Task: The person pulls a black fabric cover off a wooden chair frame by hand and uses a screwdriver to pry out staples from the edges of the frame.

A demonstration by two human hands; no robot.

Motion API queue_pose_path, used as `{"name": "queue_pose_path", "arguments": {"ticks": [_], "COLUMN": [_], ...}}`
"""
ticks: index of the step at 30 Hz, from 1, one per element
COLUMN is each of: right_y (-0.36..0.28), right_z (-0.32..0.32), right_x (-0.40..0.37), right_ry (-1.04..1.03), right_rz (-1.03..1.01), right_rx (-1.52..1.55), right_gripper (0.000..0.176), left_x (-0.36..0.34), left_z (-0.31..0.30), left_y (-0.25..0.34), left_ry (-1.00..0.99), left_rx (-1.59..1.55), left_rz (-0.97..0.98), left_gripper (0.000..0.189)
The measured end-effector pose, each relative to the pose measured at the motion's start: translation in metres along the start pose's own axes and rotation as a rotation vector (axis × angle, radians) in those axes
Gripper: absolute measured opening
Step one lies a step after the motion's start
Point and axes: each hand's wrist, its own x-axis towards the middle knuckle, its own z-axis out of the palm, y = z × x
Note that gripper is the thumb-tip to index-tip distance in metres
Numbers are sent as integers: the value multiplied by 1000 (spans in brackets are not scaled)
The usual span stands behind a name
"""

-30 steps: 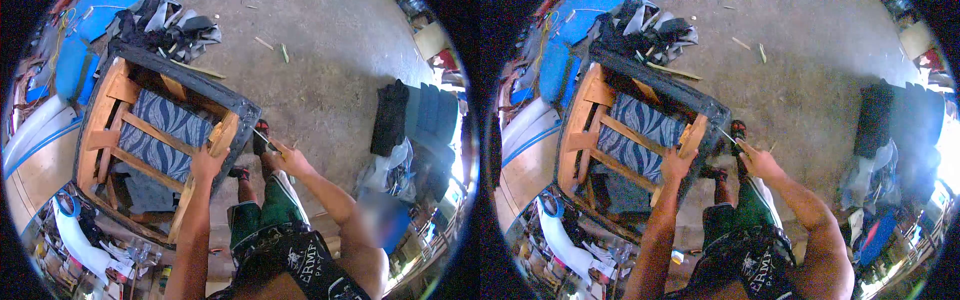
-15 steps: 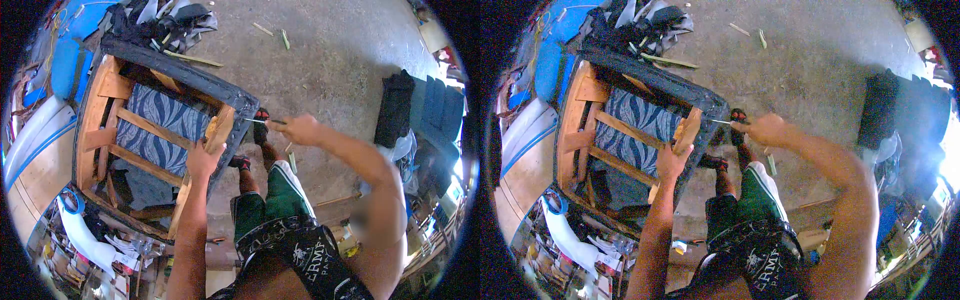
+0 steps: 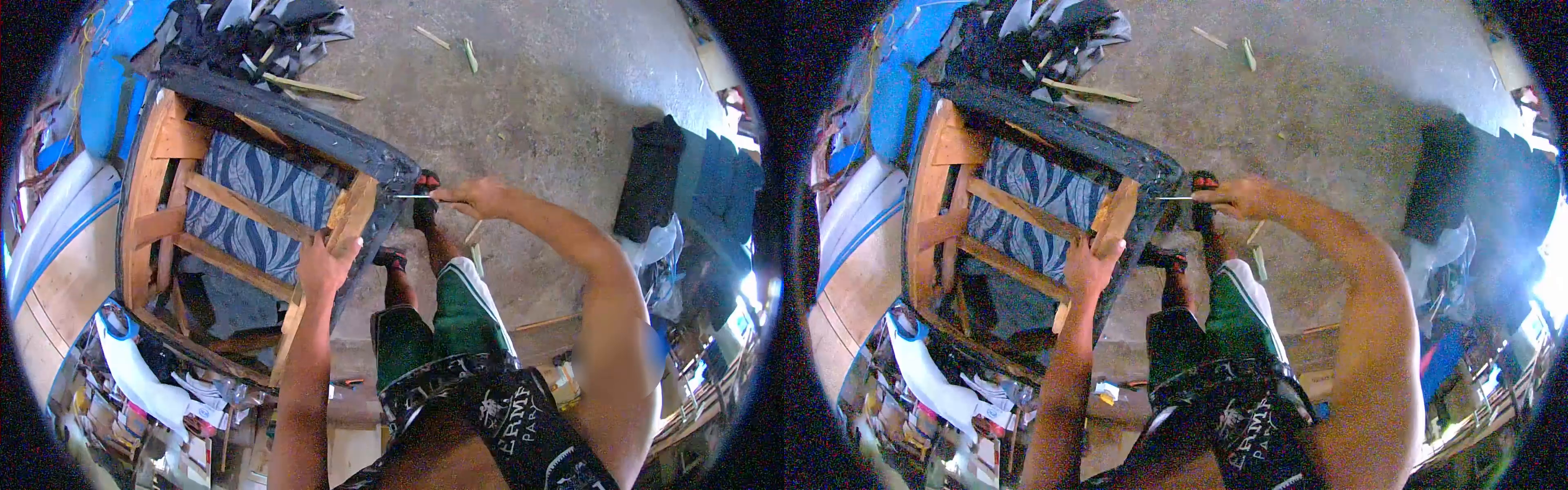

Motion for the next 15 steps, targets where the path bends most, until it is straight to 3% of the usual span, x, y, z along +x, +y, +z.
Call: {"name": "queue_pose_path", "arguments": {"ticks": [2, 5, 7, 11, 14, 15], "right_y": [-7, -2, 31, 33, -6, -22], "right_z": [-1, 17, 46, 51, 65, 64], "right_x": [3, 1, 16, 42, 24, 13], "right_ry": [15, -67, 143, 73, 207, 233], "right_rz": [-17, 131, -81, -42, 5, 121], "right_rx": [14, -27, 45, 94, 105, 148], "right_gripper": [50, 48, 47, 48, 46, 46], "left_x": [3, -6, 0, 8, 1, 4], "left_z": [-8, 4, 0, -7, -9, -9], "left_y": [7, 0, 3, 6, 1, 1], "left_ry": [-23, -36, -6, -53, -74, -84], "left_rx": [-12, 1, 13, -46, -107, -103], "left_rz": [-19, -29, -41, -49, -62, -64], "left_gripper": [84, 83, 83, 81, 81, 81]}}
